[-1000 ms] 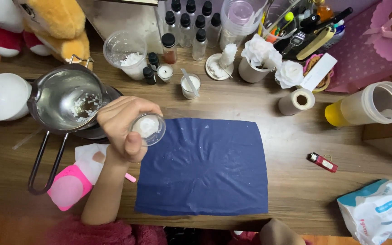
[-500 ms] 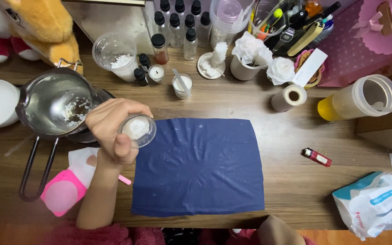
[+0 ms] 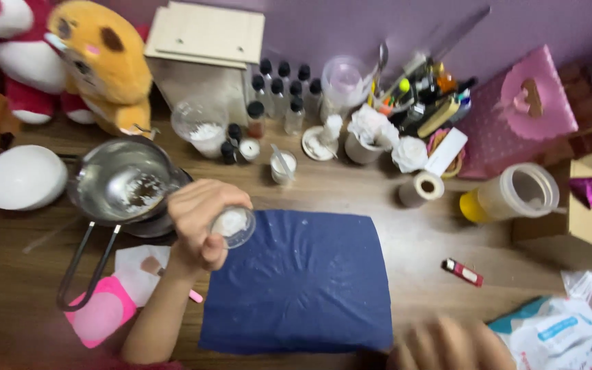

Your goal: Using a thin metal spatula to scrape the remaining powder out of a small glass jar into a metal melting pot.

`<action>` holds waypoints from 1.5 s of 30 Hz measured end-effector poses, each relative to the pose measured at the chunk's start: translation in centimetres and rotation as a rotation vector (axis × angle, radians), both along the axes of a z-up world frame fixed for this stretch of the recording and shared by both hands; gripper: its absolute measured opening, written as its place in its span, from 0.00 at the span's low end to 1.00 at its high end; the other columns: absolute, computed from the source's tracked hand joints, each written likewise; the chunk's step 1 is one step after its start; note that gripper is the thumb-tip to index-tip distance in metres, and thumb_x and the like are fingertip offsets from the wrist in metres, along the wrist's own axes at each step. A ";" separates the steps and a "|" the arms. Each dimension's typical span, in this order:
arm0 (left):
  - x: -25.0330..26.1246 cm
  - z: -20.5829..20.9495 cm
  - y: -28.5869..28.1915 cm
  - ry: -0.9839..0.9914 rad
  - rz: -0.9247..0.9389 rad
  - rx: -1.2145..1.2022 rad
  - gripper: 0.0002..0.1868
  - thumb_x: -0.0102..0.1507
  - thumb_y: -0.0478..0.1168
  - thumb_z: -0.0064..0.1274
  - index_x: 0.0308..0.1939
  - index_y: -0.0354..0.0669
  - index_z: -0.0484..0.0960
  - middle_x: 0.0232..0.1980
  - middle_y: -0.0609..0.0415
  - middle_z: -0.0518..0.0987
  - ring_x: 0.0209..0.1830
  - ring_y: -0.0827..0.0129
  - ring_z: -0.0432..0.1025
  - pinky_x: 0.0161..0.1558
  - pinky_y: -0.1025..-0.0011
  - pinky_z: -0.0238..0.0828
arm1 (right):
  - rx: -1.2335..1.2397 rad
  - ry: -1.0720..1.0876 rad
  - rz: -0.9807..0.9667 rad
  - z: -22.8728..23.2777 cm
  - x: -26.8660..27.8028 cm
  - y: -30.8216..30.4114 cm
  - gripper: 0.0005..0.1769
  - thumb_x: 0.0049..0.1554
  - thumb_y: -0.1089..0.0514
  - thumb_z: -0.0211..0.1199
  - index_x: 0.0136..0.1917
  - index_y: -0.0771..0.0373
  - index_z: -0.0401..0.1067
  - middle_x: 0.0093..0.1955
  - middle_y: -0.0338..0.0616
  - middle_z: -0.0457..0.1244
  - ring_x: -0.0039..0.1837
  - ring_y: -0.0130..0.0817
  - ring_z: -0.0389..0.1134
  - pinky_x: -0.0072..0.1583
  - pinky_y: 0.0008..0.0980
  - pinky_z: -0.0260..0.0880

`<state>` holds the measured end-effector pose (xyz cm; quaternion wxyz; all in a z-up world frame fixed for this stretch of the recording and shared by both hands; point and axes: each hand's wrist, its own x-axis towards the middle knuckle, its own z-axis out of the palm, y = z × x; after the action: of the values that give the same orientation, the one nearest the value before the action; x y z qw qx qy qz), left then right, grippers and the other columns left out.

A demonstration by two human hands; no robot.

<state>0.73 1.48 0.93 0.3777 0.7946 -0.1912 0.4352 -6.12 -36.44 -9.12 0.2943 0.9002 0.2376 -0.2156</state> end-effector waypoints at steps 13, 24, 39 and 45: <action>-0.9 0.6 -0.1 0.003 -0.124 0.002 0.43 0.68 0.64 0.08 0.26 0.39 0.74 0.26 0.53 0.75 0.24 0.59 0.72 0.31 0.66 0.62 | 1.482 -0.333 0.202 13.2 5.7 15.8 0.01 0.51 0.61 0.60 0.40 0.58 0.71 0.33 0.33 0.62 0.27 0.21 0.58 0.36 0.19 0.59; -0.8 0.6 -0.9 0.013 -0.156 0.008 0.41 0.67 0.62 0.11 0.25 0.37 0.73 0.24 0.52 0.74 0.23 0.58 0.71 0.29 0.67 0.60 | 1.238 -0.758 0.468 11.5 5.6 17.1 0.04 0.54 0.56 0.64 0.45 0.52 0.75 0.31 0.29 0.60 0.27 0.23 0.56 0.30 0.21 0.52; -0.2 -0.3 -2.2 0.055 -0.193 -0.051 0.40 0.67 0.63 0.10 0.23 0.40 0.72 0.21 0.56 0.72 0.18 0.62 0.67 0.26 0.68 0.59 | 1.182 -0.976 0.585 10.5 5.6 18.7 0.06 0.56 0.59 0.57 0.42 0.59 0.75 0.30 0.32 0.60 0.25 0.26 0.50 0.29 0.23 0.50; -0.2 -0.8 -2.6 0.044 -0.139 -0.081 0.40 0.68 0.62 0.10 0.23 0.40 0.72 0.20 0.56 0.72 0.18 0.63 0.67 0.25 0.70 0.58 | 1.120 -1.080 0.563 10.0 5.1 19.4 0.06 0.56 0.56 0.58 0.41 0.59 0.74 0.29 0.31 0.60 0.24 0.25 0.50 0.28 0.22 0.46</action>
<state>0.53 -1.15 0.14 0.4427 0.7731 -0.2197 0.3977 -1.03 -17.09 0.92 -0.0810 0.8000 0.3523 0.4789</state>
